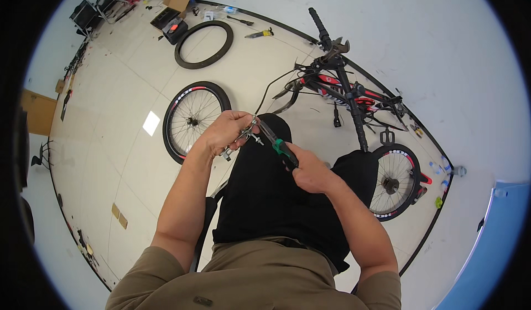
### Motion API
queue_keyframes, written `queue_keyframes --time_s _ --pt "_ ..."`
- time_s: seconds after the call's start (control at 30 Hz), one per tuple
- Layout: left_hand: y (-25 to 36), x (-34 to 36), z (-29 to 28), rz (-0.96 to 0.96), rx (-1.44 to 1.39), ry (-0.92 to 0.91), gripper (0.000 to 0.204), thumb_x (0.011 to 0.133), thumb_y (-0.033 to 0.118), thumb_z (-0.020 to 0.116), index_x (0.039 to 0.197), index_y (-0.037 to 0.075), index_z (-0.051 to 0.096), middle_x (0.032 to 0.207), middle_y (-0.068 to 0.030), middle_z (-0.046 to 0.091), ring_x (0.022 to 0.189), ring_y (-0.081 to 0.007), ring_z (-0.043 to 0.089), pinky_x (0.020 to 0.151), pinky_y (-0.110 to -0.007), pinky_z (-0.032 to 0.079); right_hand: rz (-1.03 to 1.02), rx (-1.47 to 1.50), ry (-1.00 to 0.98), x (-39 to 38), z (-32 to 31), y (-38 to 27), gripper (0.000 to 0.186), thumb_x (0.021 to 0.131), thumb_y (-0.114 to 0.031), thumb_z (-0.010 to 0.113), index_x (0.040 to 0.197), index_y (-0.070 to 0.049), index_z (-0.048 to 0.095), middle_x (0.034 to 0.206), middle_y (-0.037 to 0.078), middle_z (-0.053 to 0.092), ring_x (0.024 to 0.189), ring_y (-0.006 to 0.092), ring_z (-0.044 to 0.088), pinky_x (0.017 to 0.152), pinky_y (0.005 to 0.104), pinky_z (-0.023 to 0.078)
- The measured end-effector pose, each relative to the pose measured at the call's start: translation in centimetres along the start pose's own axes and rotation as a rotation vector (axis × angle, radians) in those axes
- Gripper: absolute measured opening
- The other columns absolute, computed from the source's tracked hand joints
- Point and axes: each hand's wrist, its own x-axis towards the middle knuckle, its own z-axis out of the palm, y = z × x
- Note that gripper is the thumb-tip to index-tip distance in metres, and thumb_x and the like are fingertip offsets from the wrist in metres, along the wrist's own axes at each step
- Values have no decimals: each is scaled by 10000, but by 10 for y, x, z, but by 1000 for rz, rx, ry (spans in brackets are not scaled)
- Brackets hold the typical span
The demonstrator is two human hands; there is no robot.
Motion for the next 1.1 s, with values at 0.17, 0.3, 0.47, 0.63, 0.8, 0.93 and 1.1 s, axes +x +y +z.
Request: queue_keyframes --time_s 0.17,0.3,0.47,0.63,0.8,0.93,1.1 --pt "1 -1 -1 -4 -11 -16 289 1048 178 473 1124 -27 662 860 -85 687 464 -75 473 359 -218 322 21 -90 11 -3 2 -21 710 781 55 424 1486 -27 405 1136 280 635 1095 424 600 989 421 456" --pt "4 -3 0 -21 2 -21 295 1044 183 477 1142 -28 659 870 -85 684 475 -78 471 364 -220 322 -38 -135 62 -3 5 -23 685 793 60 415 1473 -24 418 1151 286 634 1095 420 603 985 418 459" --pt "2 -1 0 -31 7 -17 292 1038 175 486 1150 -29 662 867 -83 687 481 -78 473 364 -220 324 2 -144 52 -2 4 -28 613 835 55 422 1444 -13 438 1093 252 639 1022 375 632 944 398 484" --pt "-2 2 -1 -12 34 -8 284 1038 168 502 1144 -29 676 851 -73 684 481 -73 468 367 -222 327 151 100 -62 1 -1 -30 538 868 40 451 1401 -26 485 976 134 626 896 234 656 786 358 550" --pt "-6 2 -3 30 58 -78 277 1051 166 510 1132 -26 691 806 -43 652 477 -70 457 378 -232 325 247 589 -264 -2 -16 -24 529 864 50 482 1385 -41 503 1029 119 639 897 224 663 736 376 593" --pt "-2 0 3 30 16 -64 286 1061 176 501 1117 -27 695 785 -28 622 476 -69 455 380 -238 321 231 883 -340 -6 -16 -16 546 855 71 488 1390 -40 497 1080 138 644 931 241 667 751 398 601" --pt "-1 -2 0 21 -46 -2 299 1067 189 483 1090 -27 689 818 -46 639 477 -70 477 366 -220 342 199 591 -207 -6 -9 -24 573 859 70 483 1420 -49 483 1107 145 651 970 238 664 821 391 570"
